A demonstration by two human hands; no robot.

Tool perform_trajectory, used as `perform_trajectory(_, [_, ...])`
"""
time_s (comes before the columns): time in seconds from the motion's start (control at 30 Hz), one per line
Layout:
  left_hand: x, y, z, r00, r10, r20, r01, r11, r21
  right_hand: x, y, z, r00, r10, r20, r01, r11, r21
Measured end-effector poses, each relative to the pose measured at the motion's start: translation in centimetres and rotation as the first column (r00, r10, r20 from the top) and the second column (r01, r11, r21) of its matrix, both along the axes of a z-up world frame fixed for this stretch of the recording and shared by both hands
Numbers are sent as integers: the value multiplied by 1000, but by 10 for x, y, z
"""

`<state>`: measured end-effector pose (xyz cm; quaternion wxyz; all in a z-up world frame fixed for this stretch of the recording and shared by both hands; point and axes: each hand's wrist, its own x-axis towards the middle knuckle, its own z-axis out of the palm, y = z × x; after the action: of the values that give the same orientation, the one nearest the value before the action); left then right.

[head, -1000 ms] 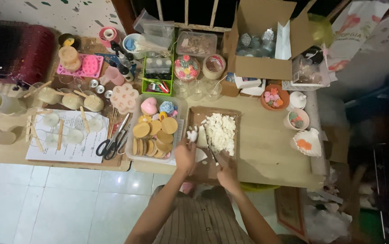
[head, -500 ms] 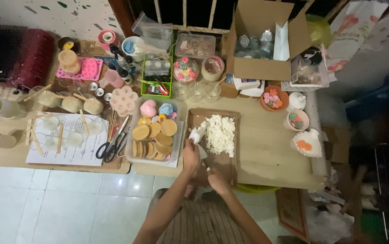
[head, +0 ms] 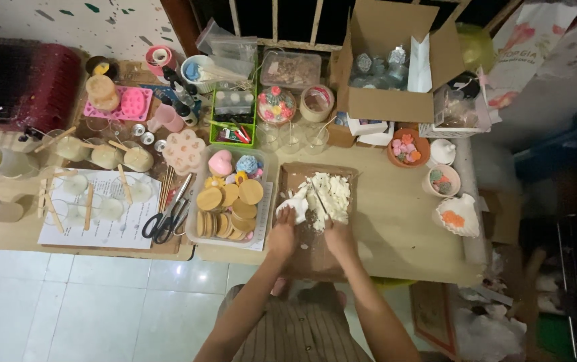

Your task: Cutting solid chunks of white wax into smaller pieces on a tray for melting.

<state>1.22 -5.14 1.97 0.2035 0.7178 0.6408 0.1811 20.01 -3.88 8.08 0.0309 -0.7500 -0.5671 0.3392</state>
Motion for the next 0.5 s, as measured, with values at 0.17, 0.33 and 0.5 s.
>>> perform_trajectory(0.17, [-8,4,-37,994,-99,-48,97,995,-37,15,43,-86,994,105,21,-107,980,169])
perform_trajectory(0.33, [-31,16,36,981,-187,-40,176,963,-204,27,-5,-99,991,91,-95,-96,994,-43])
perform_trajectory(0.5, [-46,22,56,953,-303,19,298,920,-254,14,-51,-43,933,-129,-336,89,987,-134])
